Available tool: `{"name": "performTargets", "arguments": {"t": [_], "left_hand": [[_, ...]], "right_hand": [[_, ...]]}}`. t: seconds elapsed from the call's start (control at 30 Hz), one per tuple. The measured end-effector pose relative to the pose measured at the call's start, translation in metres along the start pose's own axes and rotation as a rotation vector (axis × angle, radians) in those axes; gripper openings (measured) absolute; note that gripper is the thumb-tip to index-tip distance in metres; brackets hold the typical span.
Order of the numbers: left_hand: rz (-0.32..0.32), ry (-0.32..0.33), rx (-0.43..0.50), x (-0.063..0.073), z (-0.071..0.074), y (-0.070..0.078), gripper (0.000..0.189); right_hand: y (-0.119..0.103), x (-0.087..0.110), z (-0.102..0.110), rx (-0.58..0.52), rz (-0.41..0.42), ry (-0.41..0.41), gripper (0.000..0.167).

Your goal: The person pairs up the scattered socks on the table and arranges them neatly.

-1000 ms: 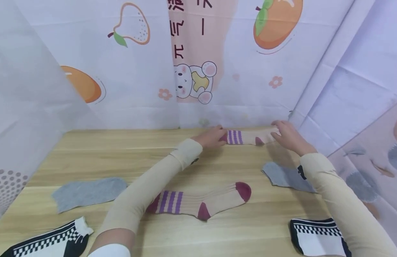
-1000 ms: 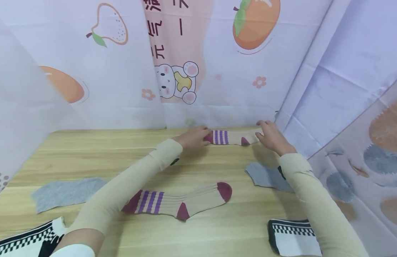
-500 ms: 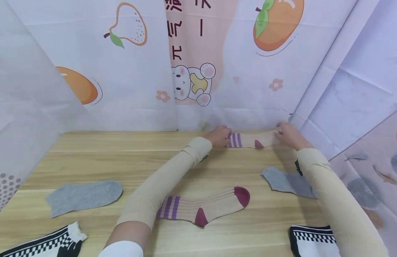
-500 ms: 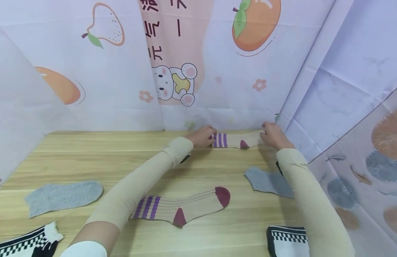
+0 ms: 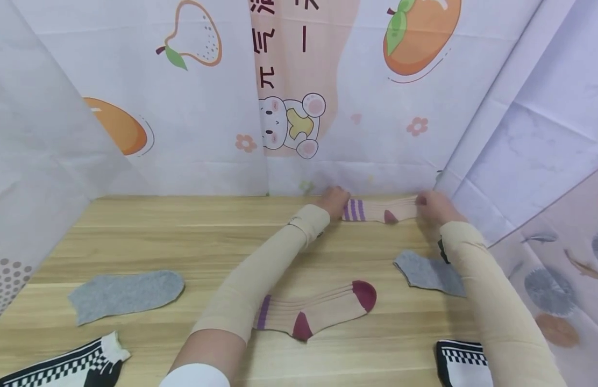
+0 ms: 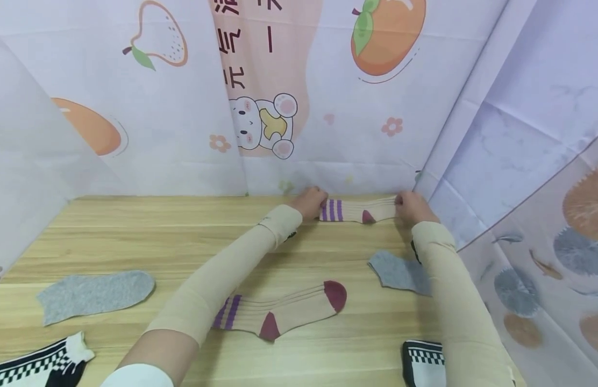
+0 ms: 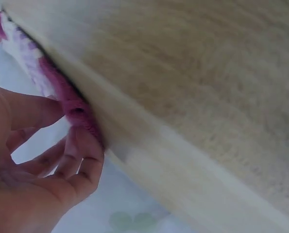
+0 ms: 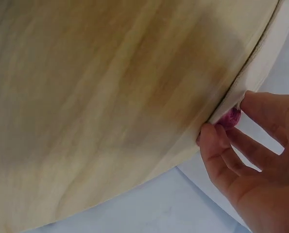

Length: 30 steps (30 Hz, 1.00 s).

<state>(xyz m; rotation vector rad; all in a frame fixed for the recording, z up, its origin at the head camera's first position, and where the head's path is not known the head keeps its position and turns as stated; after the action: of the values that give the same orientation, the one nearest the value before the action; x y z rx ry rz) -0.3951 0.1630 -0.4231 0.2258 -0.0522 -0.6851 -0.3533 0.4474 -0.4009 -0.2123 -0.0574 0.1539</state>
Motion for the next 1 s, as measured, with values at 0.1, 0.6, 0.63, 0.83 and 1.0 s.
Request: {"name": "performTargets", "arguments": {"t": [0.1, 0.6, 0.63, 0.83, 1.0], "left_hand": [[0.015, 0.003, 0.044, -0.001, -0.003, -0.003, 0.022], [0.039, -0.013, 0.061, -0.005, 0.001, -0.006, 0.026], [0.035, -0.019, 0.058, -0.005, 0.001, -0.007, 0.022], [0.031, -0.044, 0.129, -0.004, 0.001, -0.018, 0.004], [0.060, -0.109, 0.355, 0.003, 0.004, -0.027, 0.008]], "right_hand": [[-0.003, -0.002, 0.001, 0.003, -0.020, 0.001, 0.028], [-0.006, -0.009, 0.003, 0.073, -0.012, -0.027, 0.022], [-0.006, -0.008, 0.004, 0.075, -0.006, -0.013, 0.018], [-0.008, -0.001, 0.007, 0.062, 0.015, 0.051, 0.022], [-0.013, 0.005, 0.010, 0.056, 0.032, 0.061, 0.027]]}}
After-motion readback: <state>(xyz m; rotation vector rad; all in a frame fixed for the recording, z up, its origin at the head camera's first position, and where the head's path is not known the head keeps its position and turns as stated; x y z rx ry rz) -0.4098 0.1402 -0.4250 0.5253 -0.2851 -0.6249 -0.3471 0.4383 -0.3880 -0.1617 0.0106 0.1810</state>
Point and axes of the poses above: each hand's wrist, its own x-axis away from the middle knuckle, its own z-axis out of the back of the hand, y = z × x, the point moved 3 cm from there along -x, towards the middle knuckle, and after that the axes turned 6 degrees about x, right-handed, at the moved point
